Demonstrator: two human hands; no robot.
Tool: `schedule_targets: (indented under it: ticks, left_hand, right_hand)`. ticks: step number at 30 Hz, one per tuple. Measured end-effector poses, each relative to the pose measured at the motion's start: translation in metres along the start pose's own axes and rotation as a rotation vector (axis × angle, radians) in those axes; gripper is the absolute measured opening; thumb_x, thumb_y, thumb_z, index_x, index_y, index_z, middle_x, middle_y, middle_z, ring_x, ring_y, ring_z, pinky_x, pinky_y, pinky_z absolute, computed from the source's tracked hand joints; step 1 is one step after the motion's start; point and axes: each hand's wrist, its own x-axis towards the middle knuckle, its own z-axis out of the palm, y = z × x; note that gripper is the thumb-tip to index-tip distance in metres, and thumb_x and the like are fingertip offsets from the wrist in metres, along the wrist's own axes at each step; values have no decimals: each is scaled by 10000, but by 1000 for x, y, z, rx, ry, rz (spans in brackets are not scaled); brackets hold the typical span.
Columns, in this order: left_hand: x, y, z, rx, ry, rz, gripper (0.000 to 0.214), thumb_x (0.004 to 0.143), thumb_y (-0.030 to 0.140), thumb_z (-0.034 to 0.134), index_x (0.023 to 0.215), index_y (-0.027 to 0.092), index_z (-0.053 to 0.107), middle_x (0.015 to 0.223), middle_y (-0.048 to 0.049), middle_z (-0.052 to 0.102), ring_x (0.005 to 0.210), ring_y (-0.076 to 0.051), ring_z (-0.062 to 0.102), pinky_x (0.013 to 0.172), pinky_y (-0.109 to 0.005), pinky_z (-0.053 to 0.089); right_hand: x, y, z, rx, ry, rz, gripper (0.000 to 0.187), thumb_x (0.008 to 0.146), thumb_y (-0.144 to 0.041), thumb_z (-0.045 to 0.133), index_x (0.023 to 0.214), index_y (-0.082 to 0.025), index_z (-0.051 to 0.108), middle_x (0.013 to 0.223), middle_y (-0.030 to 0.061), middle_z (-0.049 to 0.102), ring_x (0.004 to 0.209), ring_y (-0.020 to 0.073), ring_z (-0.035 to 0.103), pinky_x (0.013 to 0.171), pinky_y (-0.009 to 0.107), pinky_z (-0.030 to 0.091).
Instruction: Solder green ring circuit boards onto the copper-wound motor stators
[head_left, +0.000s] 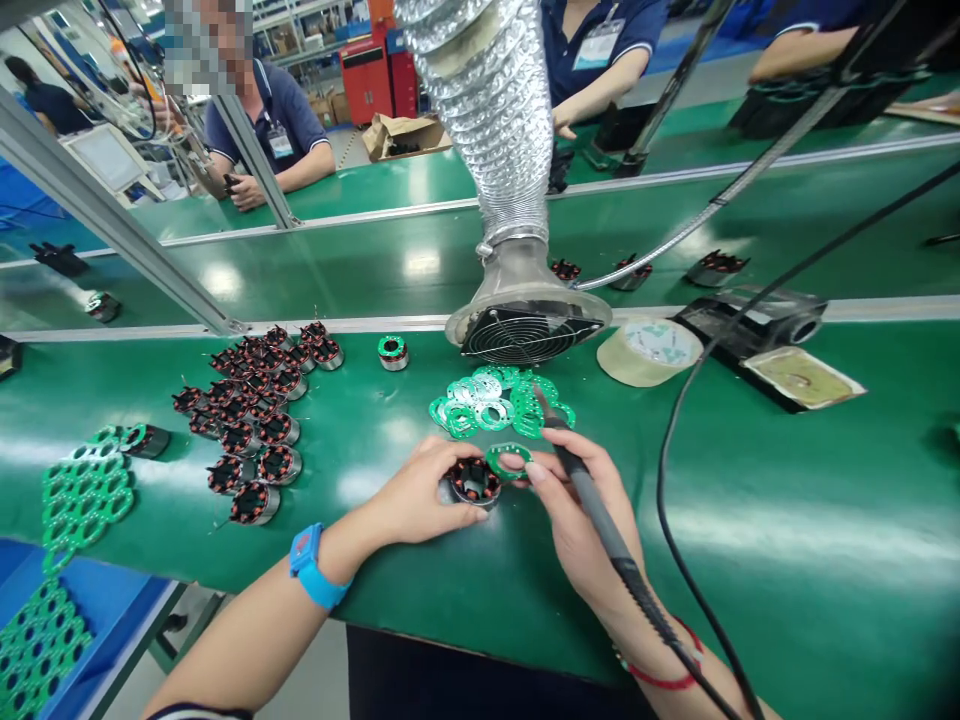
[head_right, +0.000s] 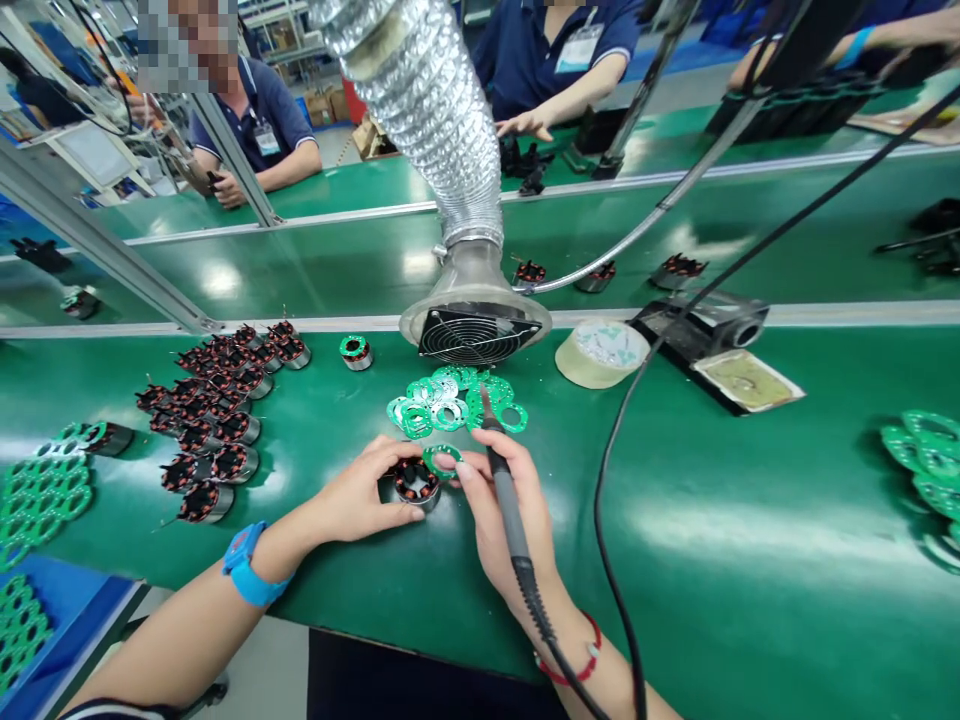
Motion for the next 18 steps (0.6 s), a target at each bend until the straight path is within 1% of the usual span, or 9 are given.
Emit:
schedule_targets:
  ticks: [2,4,5,7,10,12,13,15,18]
  left_hand:
    - [2,-3,3,139,-4,10,543,686,327,771,1156,199,532,1110,-74,609,1047,-261,489,908,-407,394]
    - [4,-4,5,234,-10,-1,525,675,345,778,1124,205,544,1072,-68,613,1011,-263,486,884,-416,378]
    - [4,-4,5,254,-15,-5,512,680,346,771,1116,201,545,1058,-68,612,997,-261,486,874,-415,376]
    - [4,-3,1,241,-36,-2,495,700,329,746,1127,193,535,1049,-72,604,988,-256,489,872,-410,377]
    - [1,-2,-8,121,-92,61,495,734,277,694,1182,202,498,1115,-75,586,1045,-250,489,919,-401,378]
    - [0,-3,-12,20,-113,123,453,769,281,657,1184,209,491,1168,-79,574,1089,-241,491,954,-387,376]
    - [0,-3,-12,-11,-102,135,398,794,292,635,1161,207,503,1167,-79,578,1090,-234,499,959,-378,378]
    - [1,-3,-11,-16,-52,114,252,851,301,574,1079,200,541,1110,-71,605,1051,-216,527,949,-364,386]
    - [2,-2,-9,48,19,46,114,886,243,513,967,192,574,995,-48,634,960,-191,560,902,-343,404]
  right_hand:
    - [2,4,3,39,-100,10,300,892,-384,536,1143,-245,447,783,15,698,611,135,639,562,266,533]
    - [3,8,4,-2,-195,-34,316,903,-389,514,1170,-242,432,763,7,679,585,130,614,522,256,515]
    - [2,10,4,-53,-223,-78,331,901,-384,515,1188,-245,423,786,10,675,619,134,621,547,265,524]
    - [-2,11,5,-201,-226,-186,382,885,-360,542,1226,-257,403,900,36,671,751,155,644,658,308,551]
    - [-11,10,4,-439,-213,-305,466,863,-316,571,1284,-260,379,1127,99,608,991,211,616,826,399,538]
    - [-18,10,4,-551,-240,-335,500,864,-285,557,1322,-250,361,1189,121,566,1088,243,577,889,445,514]
    - [-20,10,4,-597,-257,-341,509,866,-274,545,1337,-244,353,1202,127,556,1104,254,568,896,459,510]
    - [-23,12,4,-681,-279,-342,505,868,-264,526,1342,-230,357,1193,135,560,1091,271,574,877,476,515]
    - [-24,14,2,-783,-303,-294,453,844,-265,540,1278,-205,426,1072,123,619,955,272,627,793,464,541]
